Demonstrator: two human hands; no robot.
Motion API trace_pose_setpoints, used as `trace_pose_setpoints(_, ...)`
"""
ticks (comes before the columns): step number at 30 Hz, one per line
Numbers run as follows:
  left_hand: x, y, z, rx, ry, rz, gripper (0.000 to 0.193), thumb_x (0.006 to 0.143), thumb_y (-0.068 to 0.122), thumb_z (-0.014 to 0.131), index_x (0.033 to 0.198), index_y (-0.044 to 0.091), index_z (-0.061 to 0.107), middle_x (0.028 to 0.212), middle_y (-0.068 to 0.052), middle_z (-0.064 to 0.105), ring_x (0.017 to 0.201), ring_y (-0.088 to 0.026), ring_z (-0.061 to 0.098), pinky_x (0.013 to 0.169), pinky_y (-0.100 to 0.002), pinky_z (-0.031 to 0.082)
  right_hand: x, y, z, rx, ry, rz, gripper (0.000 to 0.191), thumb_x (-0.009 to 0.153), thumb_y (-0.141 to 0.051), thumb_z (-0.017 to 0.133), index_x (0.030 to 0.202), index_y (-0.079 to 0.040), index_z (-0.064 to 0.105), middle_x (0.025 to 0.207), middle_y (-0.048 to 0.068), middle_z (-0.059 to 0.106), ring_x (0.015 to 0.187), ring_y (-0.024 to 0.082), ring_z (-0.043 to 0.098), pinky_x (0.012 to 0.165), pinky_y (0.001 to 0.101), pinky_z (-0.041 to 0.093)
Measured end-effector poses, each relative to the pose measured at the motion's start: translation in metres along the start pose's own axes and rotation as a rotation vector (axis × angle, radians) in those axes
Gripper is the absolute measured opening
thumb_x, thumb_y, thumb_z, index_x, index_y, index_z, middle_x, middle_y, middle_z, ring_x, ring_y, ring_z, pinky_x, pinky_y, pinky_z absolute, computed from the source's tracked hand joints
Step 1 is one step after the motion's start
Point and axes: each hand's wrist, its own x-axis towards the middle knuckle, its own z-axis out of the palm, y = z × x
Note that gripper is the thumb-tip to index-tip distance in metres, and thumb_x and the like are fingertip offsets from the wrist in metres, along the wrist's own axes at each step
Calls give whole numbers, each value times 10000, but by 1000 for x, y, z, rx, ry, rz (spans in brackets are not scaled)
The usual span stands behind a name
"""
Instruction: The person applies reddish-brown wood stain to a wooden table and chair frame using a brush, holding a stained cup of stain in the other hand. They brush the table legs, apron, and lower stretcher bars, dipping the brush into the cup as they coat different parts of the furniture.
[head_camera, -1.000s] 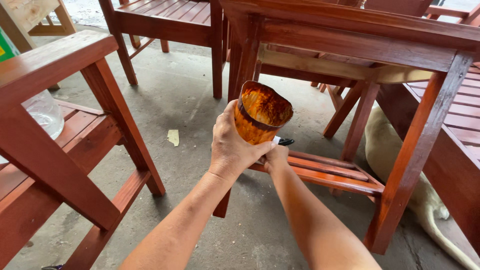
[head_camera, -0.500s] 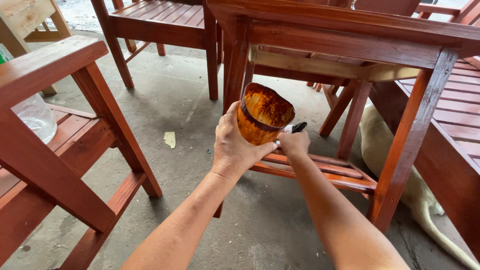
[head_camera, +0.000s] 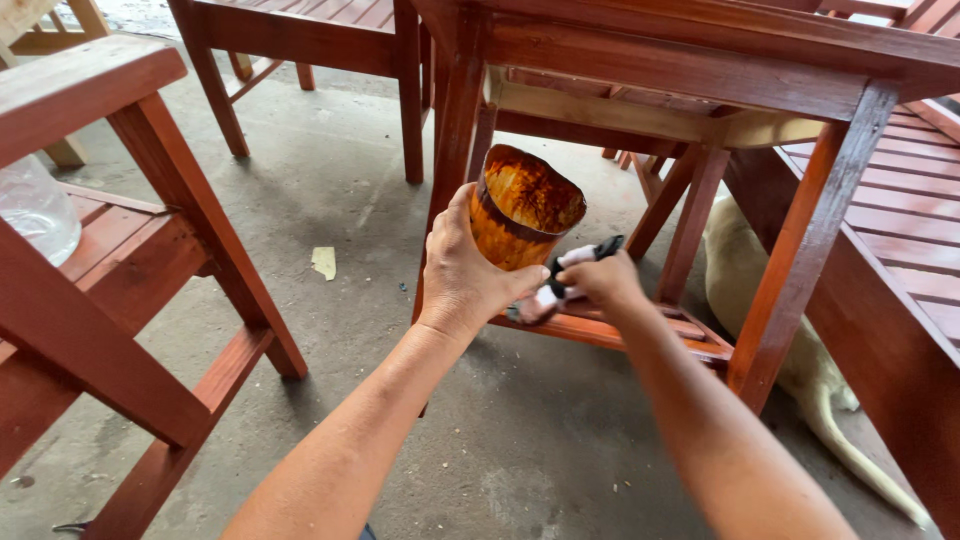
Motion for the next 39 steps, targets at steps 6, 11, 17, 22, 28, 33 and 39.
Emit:
trace_pose_setpoints(6, -4, 13, 18, 27, -132, -75, 1231, 561, 414, 981, 1523, 161, 255, 1383, -135, 453, 1338, -314, 446, 1123, -448, 424, -7, 1, -110, -222, 103, 15, 200, 797, 42, 745, 975, -48, 766, 917, 170, 746, 767, 329, 752, 574, 451, 648)
trace_pose_setpoints(11, -7, 17, 27, 33, -164, -78, 1250, 574, 425, 974, 1531, 161, 215, 1383, -133, 436, 1331, -298, 451, 1146, -452, 412, -21, -13, -157, -438, 240, 100, 182, 817, 16, 762, 969, -80, 787, 875, 201, 758, 725, 336, 750, 559, 412, 614)
trace_pose_setpoints(17, -9, 15, 31, 35, -150, -63, 1236, 570, 417, 974, 1521, 158, 229, 1371, -139, 439, 1321, -304, 453, 1147, -451, 409, -45, -28, -170, -1112, 443, -71, 198, 934, -284, 734, 932, -98, 802, 884, 168, 776, 782, 295, 750, 750, 407, 588)
trace_pose_setpoints(22, -8, 16, 34, 27, -129, -38, 1228, 571, 415, 977, 1513, 144, 235, 1370, -145, 441, 1321, -316, 448, 1145, -452, 408, -45, -31, -167, -1106, 353, -237, 194, 835, -175, 672, 938, -229, 828, 963, 97, 789, 898, 283, 744, 831, 425, 582)
trace_pose_setpoints(28, -10, 20, 34, 14, -154, -49, 1226, 568, 407, 975, 1517, 152, 242, 1366, -132, 453, 1323, -310, 451, 1150, -445, 403, -30, -6, -149, -1212, 305, -198, 202, 874, -196, 634, 1005, -192, 788, 1033, 118, 786, 1006, 310, 731, 891, 451, 561)
trace_pose_setpoints(33, -10, 13, 20, 31, -149, -89, 1185, 570, 405, 965, 1510, 157, 288, 1374, -105, 487, 1325, -276, 495, 1146, -418, 431, -16, 11, -122, -1355, 294, -69, 259, 933, -300, 592, 1055, -187, 791, 1111, 135, 761, 1076, 348, 702, 917, 457, 550)
trace_pose_setpoints(39, -9, 1, 8, 31, -170, -128, 1201, 558, 413, 968, 1506, 131, 287, 1393, -105, 482, 1336, -259, 493, 1151, -376, 420, -19, 15, -130, -1347, 280, 3, 296, 970, -271, 518, 1064, -187, 786, 1140, 119, 768, 1100, 340, 704, 927, 466, 553)
